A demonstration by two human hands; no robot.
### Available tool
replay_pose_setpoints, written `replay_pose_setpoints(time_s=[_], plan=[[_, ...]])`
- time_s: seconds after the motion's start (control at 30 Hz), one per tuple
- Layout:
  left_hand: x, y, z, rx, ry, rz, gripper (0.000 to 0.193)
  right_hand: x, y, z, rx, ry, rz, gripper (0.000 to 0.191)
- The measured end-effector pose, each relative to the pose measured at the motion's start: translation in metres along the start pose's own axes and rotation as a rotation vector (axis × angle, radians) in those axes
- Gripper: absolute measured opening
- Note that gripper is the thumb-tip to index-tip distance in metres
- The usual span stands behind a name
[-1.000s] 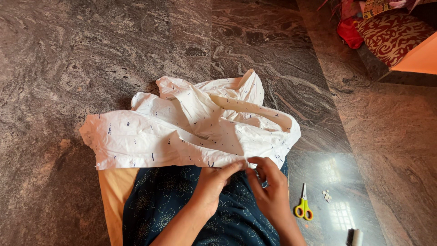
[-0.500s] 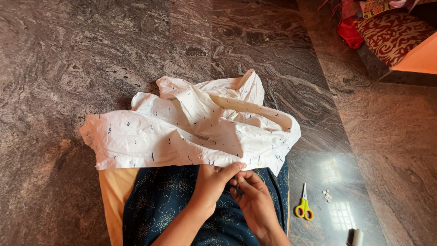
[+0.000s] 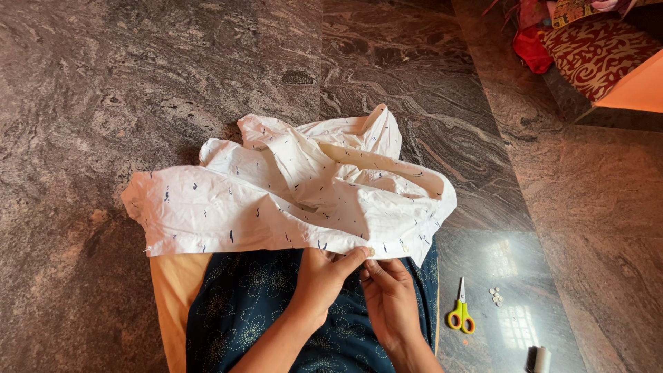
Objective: The person sits on the floor with a white shirt across their lap and sews a button onto it using a needle and thread, pulling the thread through the fabric repeatedly. Scissors, a spool of thread, and loose buttons rest on the floor beside them.
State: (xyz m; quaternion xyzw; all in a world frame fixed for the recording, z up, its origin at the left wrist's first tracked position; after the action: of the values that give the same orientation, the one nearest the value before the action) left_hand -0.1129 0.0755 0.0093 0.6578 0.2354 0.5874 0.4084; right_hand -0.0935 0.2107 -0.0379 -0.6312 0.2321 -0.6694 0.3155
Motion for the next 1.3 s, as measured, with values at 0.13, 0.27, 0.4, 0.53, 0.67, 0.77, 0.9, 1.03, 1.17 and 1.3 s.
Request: replay_pose_setpoints(time_s=[0.13, 0.27, 0.4, 0.53, 0.67, 0.77, 0.9, 1.03, 1.17, 1.3], plan=[[0.000, 0.000, 0.000, 0.012, -0.002, -0.002, 0.038, 0.001, -0.002, -0.001, -0.025, -0.018, 0.016, 0.020], [-0.002, -0.001, -0.001, -0.027, 0.017, -0.028, 0.036, 0.002, -0.002, -0.001, -0.046, -0.023, 0.048, 0.023], [-0.005, -0.005, -0.001, -0.050, 0.014, -0.025, 0.030, 0.001, -0.002, -0.001, -0.114, -0.034, 0.117, 0.024], [-0.008, -0.010, -0.001, -0.090, 0.040, 0.013, 0.026, -0.003, 0.000, -0.003, -0.060, -0.047, 0.058, 0.023], [-0.012, -0.013, -0.001, -0.189, 0.071, 0.020, 0.024, -0.007, 0.003, -0.004, -0.015, -0.038, 0.013, 0.021], [-0.014, -0.016, 0.003, -0.188, 0.078, 0.016, 0.024, -0.009, 0.006, -0.002, -0.002, -0.025, 0.012, 0.020], [-0.015, -0.017, 0.005, -0.182, 0.085, 0.003, 0.026, -0.010, 0.008, -0.001, -0.009, -0.005, 0.025, 0.021], [-0.015, -0.017, 0.004, -0.188, 0.100, -0.016, 0.026, -0.009, 0.007, -0.001, -0.058, -0.047, 0.066, 0.021], [-0.016, -0.019, 0.002, -0.118, 0.067, 0.004, 0.025, -0.006, 0.006, 0.000, -0.056, -0.036, 0.071, 0.022], [-0.016, -0.022, 0.000, -0.133, 0.063, 0.023, 0.025, -0.005, 0.004, -0.001, -0.066, -0.048, 0.040, 0.025]])
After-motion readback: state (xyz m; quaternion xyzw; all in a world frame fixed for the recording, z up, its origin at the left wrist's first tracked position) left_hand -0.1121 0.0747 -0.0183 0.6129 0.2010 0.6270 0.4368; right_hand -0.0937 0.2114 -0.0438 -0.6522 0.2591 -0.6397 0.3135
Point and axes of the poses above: each hand's wrist, its own z-axis away from the middle knuckle, its own x-axis out of the palm, y = z × x, the point moved 1 cm from there along -z, towards the middle knuckle, and after that the axes turned 12 degrees about -y, right-handed, at the moved point
